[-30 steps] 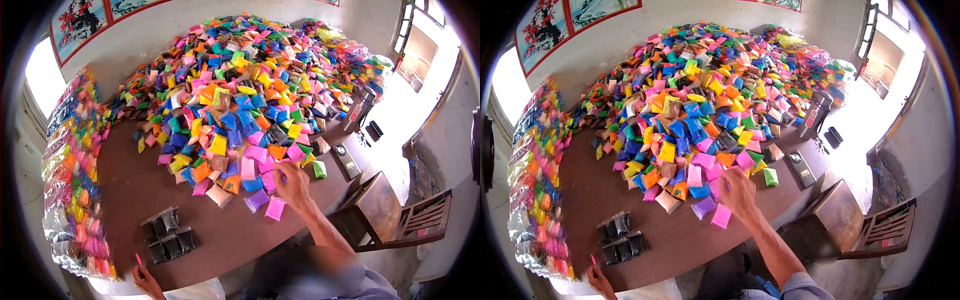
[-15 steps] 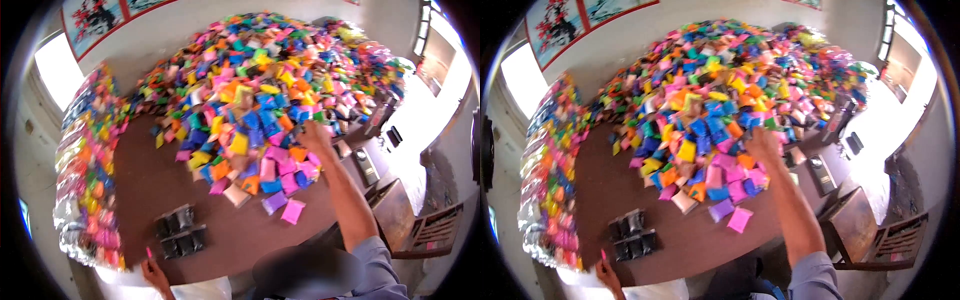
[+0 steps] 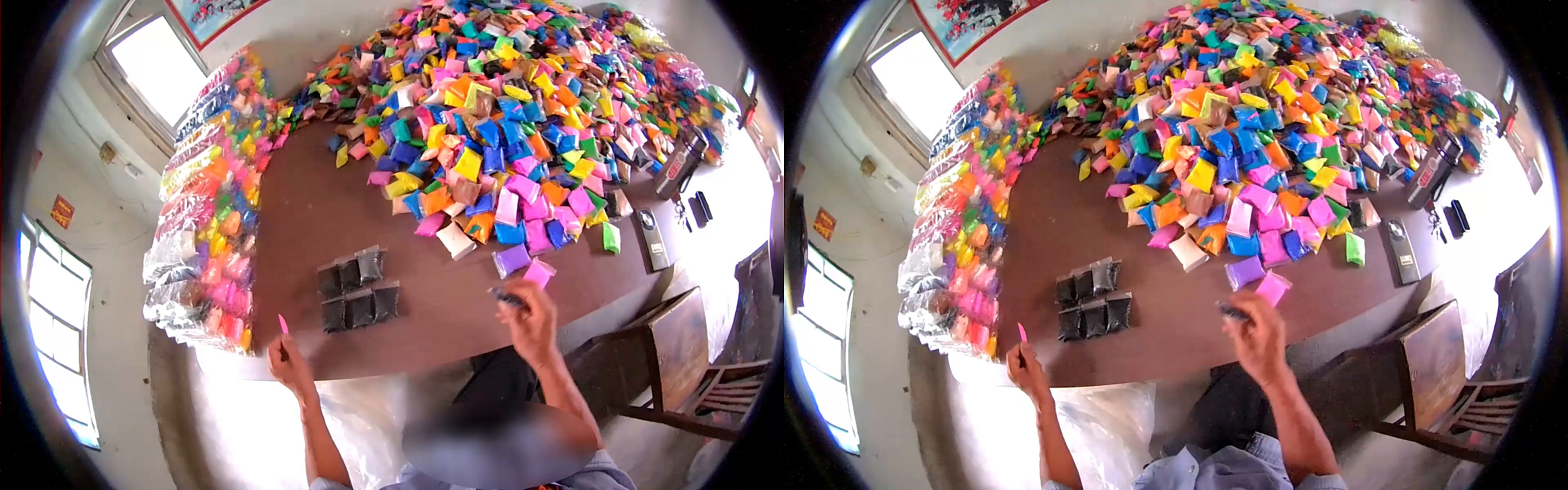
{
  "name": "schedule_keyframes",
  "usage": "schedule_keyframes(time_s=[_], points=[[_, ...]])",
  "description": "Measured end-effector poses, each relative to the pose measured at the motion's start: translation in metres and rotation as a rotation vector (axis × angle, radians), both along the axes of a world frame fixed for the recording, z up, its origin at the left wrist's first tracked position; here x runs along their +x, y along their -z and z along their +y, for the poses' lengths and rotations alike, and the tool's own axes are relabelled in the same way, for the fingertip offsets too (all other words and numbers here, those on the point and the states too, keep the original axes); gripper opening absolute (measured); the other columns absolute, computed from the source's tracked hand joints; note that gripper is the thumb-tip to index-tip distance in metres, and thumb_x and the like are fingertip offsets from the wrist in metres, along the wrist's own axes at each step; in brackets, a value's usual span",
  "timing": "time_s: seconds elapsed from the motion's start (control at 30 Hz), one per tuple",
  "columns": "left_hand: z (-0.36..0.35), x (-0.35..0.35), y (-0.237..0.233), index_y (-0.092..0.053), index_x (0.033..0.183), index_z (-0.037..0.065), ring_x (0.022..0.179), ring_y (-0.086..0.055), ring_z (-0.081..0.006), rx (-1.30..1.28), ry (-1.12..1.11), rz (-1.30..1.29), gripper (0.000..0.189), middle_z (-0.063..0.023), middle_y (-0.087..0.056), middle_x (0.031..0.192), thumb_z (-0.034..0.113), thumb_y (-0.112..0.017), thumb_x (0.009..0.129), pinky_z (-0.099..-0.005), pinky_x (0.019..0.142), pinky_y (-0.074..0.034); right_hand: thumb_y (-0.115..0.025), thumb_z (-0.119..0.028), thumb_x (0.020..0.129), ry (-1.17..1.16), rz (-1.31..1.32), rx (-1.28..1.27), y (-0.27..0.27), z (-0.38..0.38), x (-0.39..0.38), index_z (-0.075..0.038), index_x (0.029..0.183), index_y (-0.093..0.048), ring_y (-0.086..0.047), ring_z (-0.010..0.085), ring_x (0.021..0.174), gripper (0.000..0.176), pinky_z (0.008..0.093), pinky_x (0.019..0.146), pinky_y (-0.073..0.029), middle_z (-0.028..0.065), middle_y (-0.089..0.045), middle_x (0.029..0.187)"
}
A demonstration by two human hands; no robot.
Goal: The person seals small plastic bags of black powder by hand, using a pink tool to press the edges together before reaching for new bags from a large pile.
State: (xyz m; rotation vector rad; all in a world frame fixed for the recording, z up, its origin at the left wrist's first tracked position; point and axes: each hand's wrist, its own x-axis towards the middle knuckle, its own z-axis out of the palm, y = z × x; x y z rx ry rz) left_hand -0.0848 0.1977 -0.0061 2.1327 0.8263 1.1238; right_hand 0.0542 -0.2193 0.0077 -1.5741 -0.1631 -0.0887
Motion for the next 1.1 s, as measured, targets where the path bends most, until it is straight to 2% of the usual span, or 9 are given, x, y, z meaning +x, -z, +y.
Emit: schedule_keyframes(time_s=[0.1,0.17,0.3,0.47,0.57,0.6,0.83,1.0,1.1], points=[[-0.051,0.005,-0.01,-0.069,0.098,0.002,0.075,-0.057,-0.0123,-0.073,0.131,-0.065,0.013,-0.0029,-0.063,0.084,0.015,-0.068,0.101,-0.0298,0.068,-0.049,-0.07,0.011,0.088,0.038,-0.351,-0.236,0.005,0.019,-0.019,0.0,0.112,-0.067,-0.07,0.0242,0.107,0.027,0.0293,0.076,-0.061,0.015,-0.067,0.119],[-0.082,0.013,0.004,-0.074,0.097,0.004,0.072,-0.061,-0.0138,0.048,0.272,-0.016,0.008,-0.0048,-0.068,0.084,0.011,-0.071,0.097,-0.0296,0.068,-0.052,-0.07,0.013,0.086,-0.01,-0.265,-0.205,0.005,0.028,-0.022,-0.001,0.111,-0.067,-0.07,0.0296,0.11,0.029,0.0329,0.082,-0.061,0.0181,-0.065,0.126],[-0.168,0.054,0.004,-0.075,0.098,0.009,0.072,-0.069,-0.0326,0.205,0.59,0.059,0.009,-0.0146,-0.07,0.084,0.01,-0.079,0.09,-0.0429,0.064,-0.055,-0.07,0.009,0.087,0.061,-0.433,-0.274,-0.004,0.039,-0.015,0.0,0.11,-0.067,-0.069,0.0292,0.111,0.024,0.0319,0.091,-0.058,0.0172,-0.062,0.131],[-0.209,0.085,-0.001,-0.074,0.096,0.007,0.086,-0.067,-0.0368,0.326,0.726,0.123,0.006,-0.0137,-0.07,0.088,0.009,-0.076,0.091,-0.0477,0.079,-0.054,-0.061,0.002,0.097,0.03,-0.096,0.014,0.044,0.033,-0.006,-0.003,0.123,-0.063,-0.062,0.016,0.114,0.026,0.0278,0.092,-0.05,0.0104,-0.065,0.13],[-0.22,0.096,0.005,-0.073,0.097,0.005,0.09,-0.065,-0.0372,0.295,0.809,0.005,0.007,-0.013,-0.071,0.092,0.012,-0.075,0.094,-0.0489,0.084,-0.051,-0.06,0.006,0.095,0.087,-0.126,0.074,0.035,0.035,-0.008,-0.004,0.128,-0.062,-0.062,0.0211,0.122,0.034,0.0297,0.098,-0.05,0.0125,-0.063,0.136],[-0.223,0.098,0.003,-0.073,0.097,0.005,0.09,-0.065,-0.0372,0.298,0.818,0.005,0.007,-0.013,-0.071,0.092,0.012,-0.075,0.094,-0.0489,0.084,-0.051,-0.06,0.01,0.091,0.099,-0.165,0.006,0.035,0.033,-0.008,-0.005,0.136,-0.058,-0.057,0.0289,0.134,0.047,0.0343,0.109,-0.046,0.0164,-0.058,0.144],[-0.234,0.108,0.001,-0.075,0.102,0.002,0.095,-0.067,-0.032,-0.023,0.808,0.116,0.02,-0.0138,-0.073,0.097,0.02,-0.076,0.094,-0.0443,0.088,-0.051,-0.065,0.009,0.085,-0.047,-0.178,-0.135,0.033,0.029,-0.01,-0.003,0.149,-0.047,-0.047,0.0384,0.145,0.067,0.0425,0.121,-0.037,0.0231,-0.052,0.149],[-0.219,0.103,0.001,-0.075,0.102,-0.001,0.085,-0.066,-0.0173,-0.407,0.805,0.127,0.026,-0.0088,-0.075,0.093,0.023,-0.079,0.093,-0.0347,0.079,-0.052,-0.069,-0.006,0.092,-0.07,-0.113,0.001,0.026,0.033,-0.015,-0.001,0.147,-0.049,-0.062,0.0418,0.126,0.059,0.0414,0.107,-0.051,0.024,-0.061,0.139],[-0.211,0.104,0.0,-0.074,0.1,-0.002,0.074,-0.058,-0.0081,-0.49,0.837,0.182,0.022,-0.0019,-0.069,0.078,0.019,-0.079,0.095,-0.0274,0.069,-0.049,-0.068,-0.011,0.097,-0.064,-0.191,-0.281,0.02,0.031,-0.015,-0.002,0.14,-0.058,-0.071,0.0324,0.106,0.045,0.0351,0.089,-0.056,0.0192,-0.069,0.121]])
